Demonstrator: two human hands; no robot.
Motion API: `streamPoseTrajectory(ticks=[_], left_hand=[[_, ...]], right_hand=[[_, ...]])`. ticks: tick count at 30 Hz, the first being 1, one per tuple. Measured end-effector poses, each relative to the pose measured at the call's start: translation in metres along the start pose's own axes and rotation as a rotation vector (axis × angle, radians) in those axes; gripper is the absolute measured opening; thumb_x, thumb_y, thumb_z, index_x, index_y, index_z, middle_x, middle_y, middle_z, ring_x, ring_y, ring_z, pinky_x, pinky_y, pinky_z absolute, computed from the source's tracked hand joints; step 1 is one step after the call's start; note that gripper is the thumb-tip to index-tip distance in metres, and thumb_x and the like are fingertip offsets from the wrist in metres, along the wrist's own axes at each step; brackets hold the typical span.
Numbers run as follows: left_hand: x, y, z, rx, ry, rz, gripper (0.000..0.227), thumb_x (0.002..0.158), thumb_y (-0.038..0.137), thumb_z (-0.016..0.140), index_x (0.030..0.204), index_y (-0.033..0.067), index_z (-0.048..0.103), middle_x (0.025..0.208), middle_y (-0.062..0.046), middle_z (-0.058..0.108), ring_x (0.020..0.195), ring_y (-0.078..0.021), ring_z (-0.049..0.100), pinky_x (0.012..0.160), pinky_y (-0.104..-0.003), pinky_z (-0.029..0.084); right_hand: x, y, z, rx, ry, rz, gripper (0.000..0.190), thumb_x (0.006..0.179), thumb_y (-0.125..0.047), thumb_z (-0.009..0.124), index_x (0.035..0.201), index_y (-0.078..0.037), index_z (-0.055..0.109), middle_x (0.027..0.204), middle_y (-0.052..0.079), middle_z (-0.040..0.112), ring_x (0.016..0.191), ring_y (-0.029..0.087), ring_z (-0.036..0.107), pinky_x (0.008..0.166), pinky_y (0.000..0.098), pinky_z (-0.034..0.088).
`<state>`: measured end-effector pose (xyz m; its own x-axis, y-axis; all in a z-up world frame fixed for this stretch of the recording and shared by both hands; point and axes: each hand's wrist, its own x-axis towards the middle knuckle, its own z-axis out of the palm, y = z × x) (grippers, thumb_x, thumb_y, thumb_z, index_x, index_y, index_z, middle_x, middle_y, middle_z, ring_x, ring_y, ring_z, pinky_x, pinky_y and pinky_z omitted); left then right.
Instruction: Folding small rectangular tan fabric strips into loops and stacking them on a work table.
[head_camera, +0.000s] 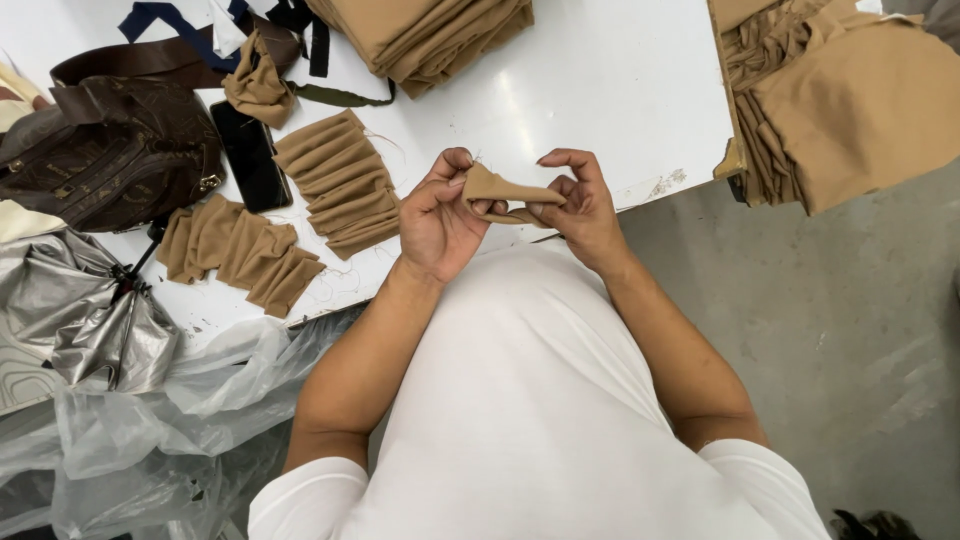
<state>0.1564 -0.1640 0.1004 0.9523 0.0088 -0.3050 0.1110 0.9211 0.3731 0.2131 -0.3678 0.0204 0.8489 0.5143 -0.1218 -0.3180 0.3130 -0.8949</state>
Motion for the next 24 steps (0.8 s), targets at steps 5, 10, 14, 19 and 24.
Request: streamPoseTrajectory(ticks=[5, 10, 14, 19, 24], left_hand=[[-0.002, -0.004, 0.020, 0.156, 0.009, 0.038, 0.032, 0.086, 0.002, 0.061, 0.116, 0.0106, 0.053, 0.086, -0.002, 0.058, 0.072, -0.0123, 0.062, 0.081, -0.038, 0.061], [0.001, -0.023, 0.006, 0.673, 0.093, 0.181, 0.049, 0.076, -0.011, 0.080, 0.114, 0.0067, 0.053, 0.095, 0.000, 0.051, 0.075, -0.0080, 0.062, 0.071, -0.024, 0.060], [0.005, -0.013, 0.018, 1.235, 0.352, 0.445, 0.029, 0.082, -0.008, 0.070, 0.103, 0.0077, 0.057, 0.103, -0.009, 0.055, 0.088, -0.0218, 0.062, 0.076, -0.032, 0.058], [0.015, -0.004, -0.007, 1.499, 0.531, 0.658, 0.024, 0.082, -0.006, 0.072, 0.096, 0.0094, 0.060, 0.113, -0.006, 0.049, 0.096, -0.0225, 0.063, 0.080, -0.031, 0.059], [0.034, -0.024, -0.102, 1.291, 0.268, 0.337, 0.025, 0.070, -0.016, 0.064, 0.080, 0.0063, 0.062, 0.093, -0.011, 0.059, 0.084, -0.0319, 0.068, 0.081, -0.041, 0.059]], right_hand=[[0.013, -0.024, 0.009, -0.329, 0.330, -0.200, 0.018, 0.095, 0.004, 0.067, 0.110, -0.006, 0.061, 0.123, 0.007, 0.051, 0.087, 0.014, 0.054, 0.077, 0.0249, 0.052], [0.014, -0.047, 0.009, -0.395, 0.564, -0.413, 0.023, 0.097, 0.009, 0.059, 0.113, -0.007, 0.060, 0.115, 0.001, 0.043, 0.092, 0.011, 0.045, 0.079, 0.0219, 0.048], [0.001, -0.040, -0.001, -0.714, 0.441, -0.561, 0.037, 0.083, 0.026, 0.056, 0.104, -0.003, 0.065, 0.103, 0.006, 0.041, 0.082, 0.018, 0.051, 0.072, 0.0305, 0.052], [-0.002, -0.040, -0.010, -0.899, 0.133, -0.495, 0.047, 0.072, 0.028, 0.058, 0.104, -0.004, 0.070, 0.105, 0.009, 0.047, 0.088, 0.027, 0.058, 0.078, 0.0367, 0.052], [0.000, 0.010, -0.041, -0.080, -0.132, 0.167, 0.041, 0.063, 0.016, 0.046, 0.096, -0.002, 0.063, 0.123, 0.015, 0.060, 0.101, 0.018, 0.062, 0.085, 0.0291, 0.050]])
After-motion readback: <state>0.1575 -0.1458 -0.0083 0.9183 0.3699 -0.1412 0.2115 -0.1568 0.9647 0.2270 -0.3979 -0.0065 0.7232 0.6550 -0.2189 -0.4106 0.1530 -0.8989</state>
